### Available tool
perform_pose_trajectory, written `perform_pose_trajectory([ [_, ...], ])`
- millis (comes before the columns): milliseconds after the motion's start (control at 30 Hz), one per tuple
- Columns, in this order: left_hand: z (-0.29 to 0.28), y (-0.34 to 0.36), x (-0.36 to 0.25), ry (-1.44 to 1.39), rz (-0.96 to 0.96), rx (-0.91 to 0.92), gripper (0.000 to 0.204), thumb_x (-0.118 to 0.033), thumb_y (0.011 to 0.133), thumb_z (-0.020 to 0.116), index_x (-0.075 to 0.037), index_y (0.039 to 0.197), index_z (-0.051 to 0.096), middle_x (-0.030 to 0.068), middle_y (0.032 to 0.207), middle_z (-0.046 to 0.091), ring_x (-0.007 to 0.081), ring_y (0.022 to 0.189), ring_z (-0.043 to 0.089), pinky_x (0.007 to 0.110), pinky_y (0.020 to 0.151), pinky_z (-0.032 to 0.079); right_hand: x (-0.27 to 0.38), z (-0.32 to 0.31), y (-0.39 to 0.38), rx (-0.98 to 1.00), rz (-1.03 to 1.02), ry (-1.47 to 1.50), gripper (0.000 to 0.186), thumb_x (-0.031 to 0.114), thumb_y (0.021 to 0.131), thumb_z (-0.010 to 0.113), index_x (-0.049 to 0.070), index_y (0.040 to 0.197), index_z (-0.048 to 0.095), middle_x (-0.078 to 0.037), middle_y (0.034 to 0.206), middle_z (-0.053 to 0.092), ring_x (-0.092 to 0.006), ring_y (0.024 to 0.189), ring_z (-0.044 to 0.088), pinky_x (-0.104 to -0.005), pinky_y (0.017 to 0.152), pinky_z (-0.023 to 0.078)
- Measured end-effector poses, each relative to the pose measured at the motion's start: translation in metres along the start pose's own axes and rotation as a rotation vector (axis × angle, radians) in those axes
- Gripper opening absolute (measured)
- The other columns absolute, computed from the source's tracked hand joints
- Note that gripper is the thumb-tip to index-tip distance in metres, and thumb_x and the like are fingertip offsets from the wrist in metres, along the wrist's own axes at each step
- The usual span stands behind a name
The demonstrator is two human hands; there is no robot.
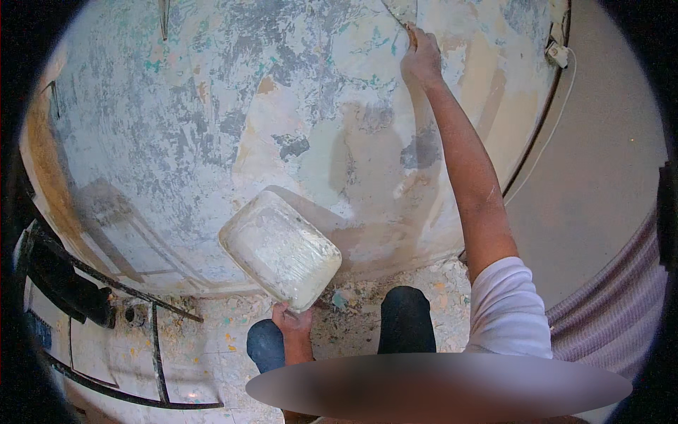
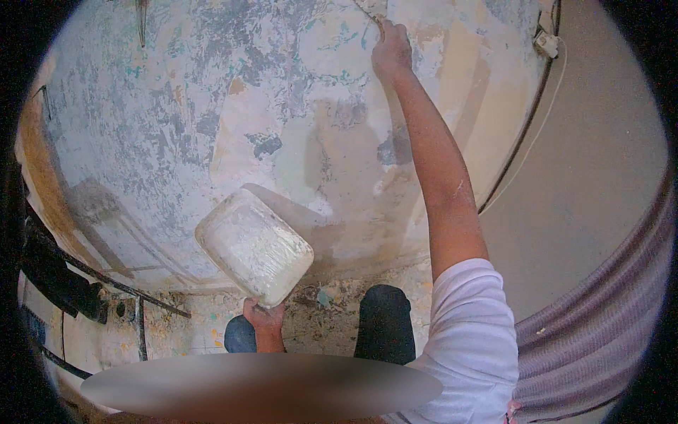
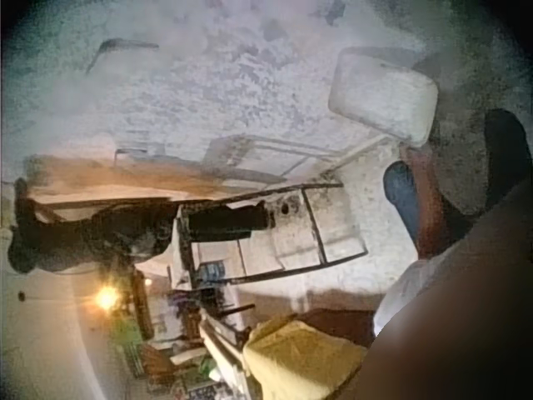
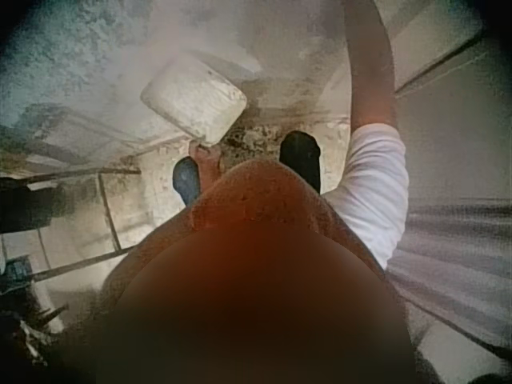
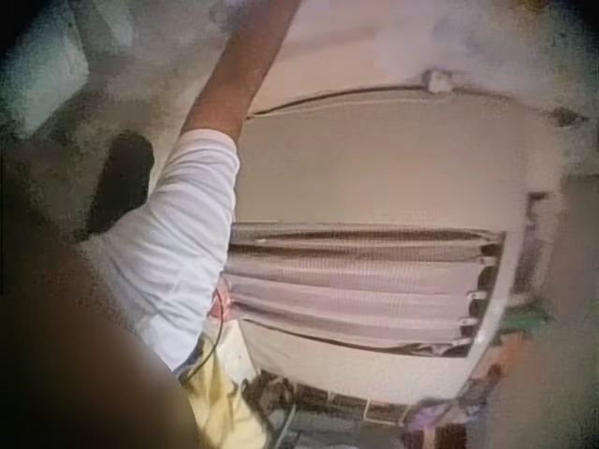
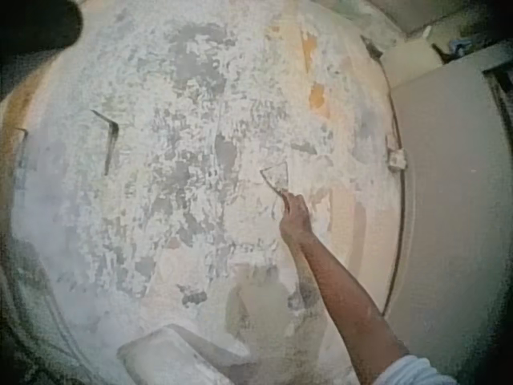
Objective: The person applies plaster from a plastic tub onto an indoor wall surface using a putty knife.
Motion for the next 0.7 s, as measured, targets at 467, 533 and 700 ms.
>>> perform_pose_trajectory([
  [467,-0.004,0.001,0.008,-0.051,-0.034,0.050,0.074,-0.015,0.062,0.052,-0.006,0.134,0.038,0.0118,0.130,0.047,0.0317,0.120,0.046,0.052,0.101,0.038,0.012,-0.052,0.006,-0.075,-0.044,-0.155,0.043,0.020,0.082,0.054,0.017,0.125,0.055,-0.020,0.097,0.059,-0.0370,0.097,0.057,-0.0437,0.087,0.044],
  [533,-0.006,0.001,0.008,-0.048,-0.032,0.041,0.074,-0.014,0.062,0.052,-0.006,0.134,0.038,0.0115,0.131,0.047,0.0312,0.120,0.046,0.052,0.101,0.038,0.023,-0.048,0.017,-0.016,-0.035,-0.234,0.046,0.023,0.080,0.056,0.019,0.126,0.054,-0.019,0.100,0.059,-0.0365,0.099,0.057,-0.0454,0.086,0.045],
  [700,-0.004,0.001,0.007,0.016,-0.027,-0.015,0.069,-0.016,0.062,0.053,-0.006,0.129,0.044,0.0102,0.123,0.052,0.0313,0.117,0.048,0.054,0.102,0.036,0.037,-0.042,0.028,0.087,-0.106,-0.477,0.049,0.023,0.080,0.057,0.022,0.128,0.051,-0.018,0.108,0.057,-0.0361,0.102,0.057,-0.0480,0.088,0.045],
])
Point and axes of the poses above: each hand's wrist, its own y-axis towards the middle knuckle, its own z-axis out of the palm, x = y × z, the point moved 7 cm from there along y, towards the middle knuckle
